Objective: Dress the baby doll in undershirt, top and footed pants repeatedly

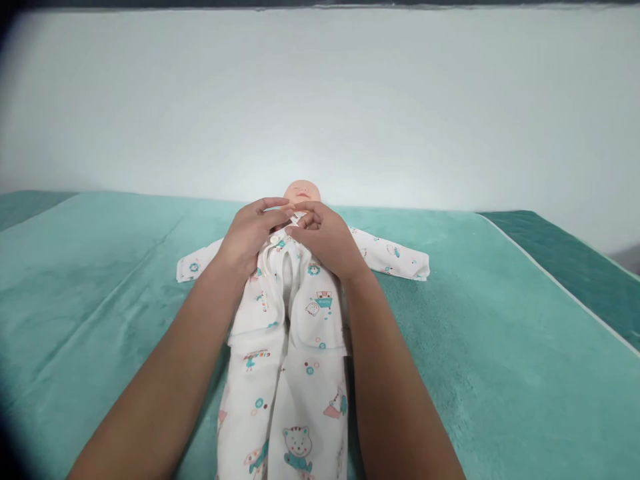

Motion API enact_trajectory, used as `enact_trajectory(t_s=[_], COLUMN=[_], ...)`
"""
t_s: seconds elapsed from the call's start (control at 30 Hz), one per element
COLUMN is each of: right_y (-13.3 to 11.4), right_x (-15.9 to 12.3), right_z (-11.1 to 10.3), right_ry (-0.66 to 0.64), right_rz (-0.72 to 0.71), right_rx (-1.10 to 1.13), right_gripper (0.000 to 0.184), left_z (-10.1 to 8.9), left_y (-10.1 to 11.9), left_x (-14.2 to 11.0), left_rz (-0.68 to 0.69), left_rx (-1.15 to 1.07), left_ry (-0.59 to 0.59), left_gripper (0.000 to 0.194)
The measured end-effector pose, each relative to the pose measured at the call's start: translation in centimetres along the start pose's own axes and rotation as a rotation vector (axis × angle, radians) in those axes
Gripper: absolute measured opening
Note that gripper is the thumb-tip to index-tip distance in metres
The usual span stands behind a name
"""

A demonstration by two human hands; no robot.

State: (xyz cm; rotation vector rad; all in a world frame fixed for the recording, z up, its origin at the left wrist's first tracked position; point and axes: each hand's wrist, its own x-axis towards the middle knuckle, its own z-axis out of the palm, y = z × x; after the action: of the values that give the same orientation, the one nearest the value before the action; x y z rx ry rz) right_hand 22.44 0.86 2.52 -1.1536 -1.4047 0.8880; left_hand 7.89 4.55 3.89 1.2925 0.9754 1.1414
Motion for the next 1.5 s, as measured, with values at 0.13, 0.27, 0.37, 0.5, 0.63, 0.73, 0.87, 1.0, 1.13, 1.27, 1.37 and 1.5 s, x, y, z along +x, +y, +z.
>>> enact_trajectory(t_s=[0.13,0.27,0.37,0.5,0.63,0.73,0.87,1.0,1.13,1.27,1.37,1.5], right_y=[0.1,0.3,0.0,-1.2,-2.8,-3.7,-3.7,-2.5,-1.1,-0.7,-0.8,-0.9], right_x=[-0.1,0.0,-0.3,-1.4,-3.0,-4.2,-5.6,-6.3,-6.1,-5.7,-5.7,-5.7], right_z=[-0.2,-0.2,0.1,0.9,1.0,0.7,0.4,-0.2,-0.8,-0.9,-0.8,-0.7], right_ry=[-0.006,0.065,0.166,0.172,0.091,0.029,-0.009,-0.012,0.008,0.02,0.011,0.023], right_rz=[-0.006,0.001,0.014,0.062,0.112,0.154,0.083,0.105,0.18,0.166,0.179,0.183], right_rx=[0.012,0.071,0.036,-0.181,-0.483,-0.625,-0.672,-0.367,-0.041,0.055,0.075,0.068], right_gripper=[0.043,0.035,0.024,0.021,0.029,0.03,0.036,0.032,0.031,0.025,0.023,0.025], left_z=[0.1,0.1,0.2,0.2,0.1,-0.1,-0.1,-0.1,-1.0,-2.1,-2.3,-2.0], left_y=[-0.2,-0.6,-0.6,-0.6,-0.7,-0.7,-0.1,0.9,1.4,0.9,0.1,-0.3], left_x=[0.3,0.5,0.0,-1.0,-1.6,-2.0,-3.2,-4.6,-5.8,-6.4,-6.2,-5.7], left_rz=[0.056,0.189,0.251,0.29,0.293,0.297,0.28,0.247,0.174,0.074,0.105,0.173], left_rx=[0.101,0.388,0.478,0.478,0.483,0.493,0.508,0.5,0.503,0.47,0.467,0.443], left_ry=[0.025,0.106,0.122,0.119,0.136,0.152,0.132,0.108,0.003,-0.051,-0.037,-0.024], left_gripper=[0.03,0.022,0.019,0.014,0.018,0.017,0.013,0.021,0.017,0.019,0.019,0.018])
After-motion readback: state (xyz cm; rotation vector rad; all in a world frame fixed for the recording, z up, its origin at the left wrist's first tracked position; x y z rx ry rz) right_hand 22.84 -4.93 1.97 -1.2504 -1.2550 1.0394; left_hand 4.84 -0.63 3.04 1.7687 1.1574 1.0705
